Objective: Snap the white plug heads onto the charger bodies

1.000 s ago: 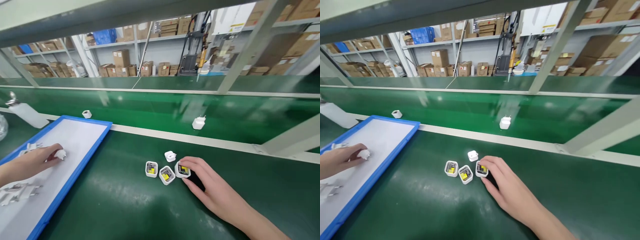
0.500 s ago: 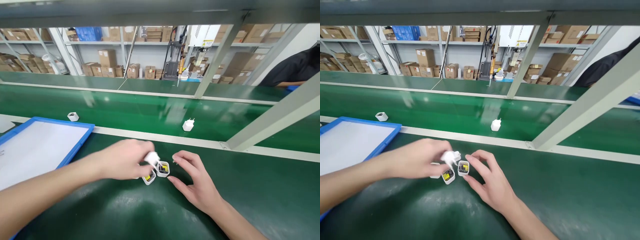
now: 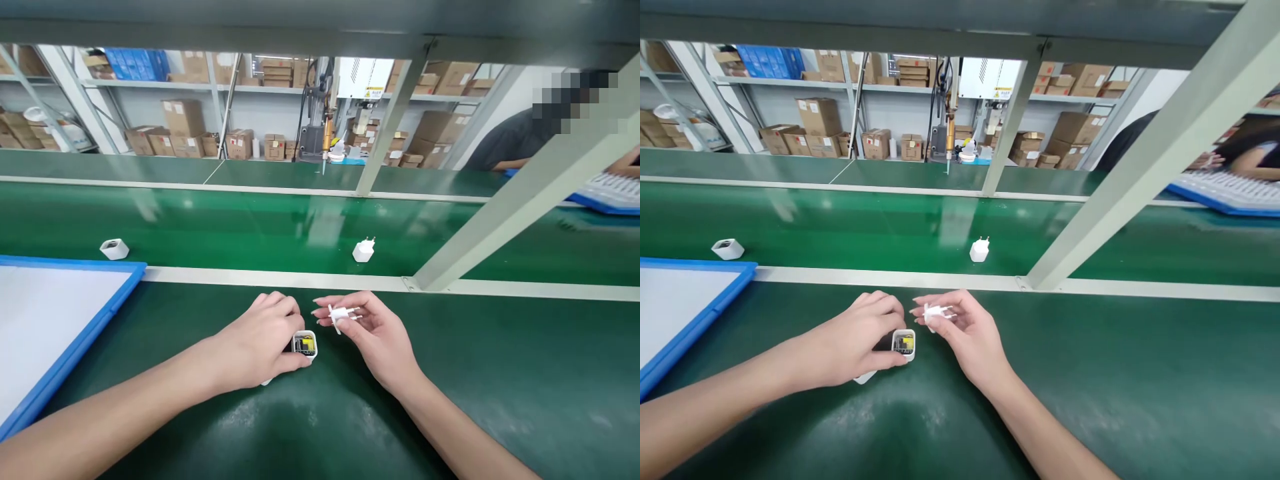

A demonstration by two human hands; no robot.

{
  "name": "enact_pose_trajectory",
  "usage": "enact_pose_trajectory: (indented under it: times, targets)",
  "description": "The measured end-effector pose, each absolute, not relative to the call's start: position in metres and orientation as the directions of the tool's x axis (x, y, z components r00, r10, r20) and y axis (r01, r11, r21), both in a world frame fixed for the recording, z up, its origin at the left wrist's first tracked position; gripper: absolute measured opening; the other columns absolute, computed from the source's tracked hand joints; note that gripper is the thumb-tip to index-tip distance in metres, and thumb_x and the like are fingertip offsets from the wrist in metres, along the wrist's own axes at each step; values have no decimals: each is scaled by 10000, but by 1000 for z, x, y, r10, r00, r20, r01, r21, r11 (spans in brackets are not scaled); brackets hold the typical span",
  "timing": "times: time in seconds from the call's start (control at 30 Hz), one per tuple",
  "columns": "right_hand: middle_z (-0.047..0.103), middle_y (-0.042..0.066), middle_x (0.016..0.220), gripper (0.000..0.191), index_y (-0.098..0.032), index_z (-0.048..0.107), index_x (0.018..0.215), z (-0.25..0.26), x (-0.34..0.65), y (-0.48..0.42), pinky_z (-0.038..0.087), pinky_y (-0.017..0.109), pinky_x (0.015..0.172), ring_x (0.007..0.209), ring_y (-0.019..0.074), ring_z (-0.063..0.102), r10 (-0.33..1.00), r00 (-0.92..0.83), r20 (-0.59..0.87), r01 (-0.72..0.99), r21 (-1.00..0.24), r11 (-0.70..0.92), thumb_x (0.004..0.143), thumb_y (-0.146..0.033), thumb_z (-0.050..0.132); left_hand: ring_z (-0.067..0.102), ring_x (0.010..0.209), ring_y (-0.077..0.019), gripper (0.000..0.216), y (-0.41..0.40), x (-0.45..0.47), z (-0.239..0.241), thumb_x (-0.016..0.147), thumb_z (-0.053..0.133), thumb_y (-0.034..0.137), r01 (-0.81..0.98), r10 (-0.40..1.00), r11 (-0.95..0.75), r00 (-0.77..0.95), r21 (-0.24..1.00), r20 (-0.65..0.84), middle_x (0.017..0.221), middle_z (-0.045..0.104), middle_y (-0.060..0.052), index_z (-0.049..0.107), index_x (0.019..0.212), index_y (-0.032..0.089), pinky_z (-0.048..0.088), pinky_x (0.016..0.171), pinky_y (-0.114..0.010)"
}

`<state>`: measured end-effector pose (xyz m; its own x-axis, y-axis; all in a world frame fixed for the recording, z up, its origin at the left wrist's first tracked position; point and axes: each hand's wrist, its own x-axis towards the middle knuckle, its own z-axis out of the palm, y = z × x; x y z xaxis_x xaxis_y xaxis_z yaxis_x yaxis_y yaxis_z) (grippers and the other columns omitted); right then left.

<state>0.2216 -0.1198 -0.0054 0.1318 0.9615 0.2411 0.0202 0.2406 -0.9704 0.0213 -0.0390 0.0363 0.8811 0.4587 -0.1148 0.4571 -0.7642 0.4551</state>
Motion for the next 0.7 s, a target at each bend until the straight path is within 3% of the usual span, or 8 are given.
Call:
enact_pose_trajectory:
  times: [0.13,0.33,0.5,0.7]
  targets:
    - [662,55,1151,137,-228,710,888,-1,233,-120,603,363,849,957,229,715,945,151,290,92,-956,278,855,-320,807,510,1122,-265,290,-35,43,37,883,702,459,416,442,-742,893,526,-83,1077,605,-60,721,1002,195,387,1003,-413]
    - [619,37,902,150,-229,733,866,-2,240,-122,525,297,682,801,182,609,916,148,372,440,-855,276,862,-368,791,546,1108,-264,244,-32,53,31,846,727,438,397,477,-706,879,586,-20,1004,653,-48,763,955,222,394,1000,-417]
    - [627,21,791,200,-206,690,879,-4,238,-125,460,284,609,681,158,561,956,49,289,543,-811,217,922,-397,733,574,1043,-270,203,-36,51,18,825,714,394,377,513,-702,856,604,62,916,670,-46,760,906,214,408,985,-441]
    - [609,21,781,151,-200,690,932,6,239,-124,442,276,618,717,155,552,911,-163,379,649,-654,389,998,-330,653,596,985,-251,149,-34,57,17,799,695,319,373,512,-693,857,616,57,846,677,-44,712,759,177,420,971,-429]
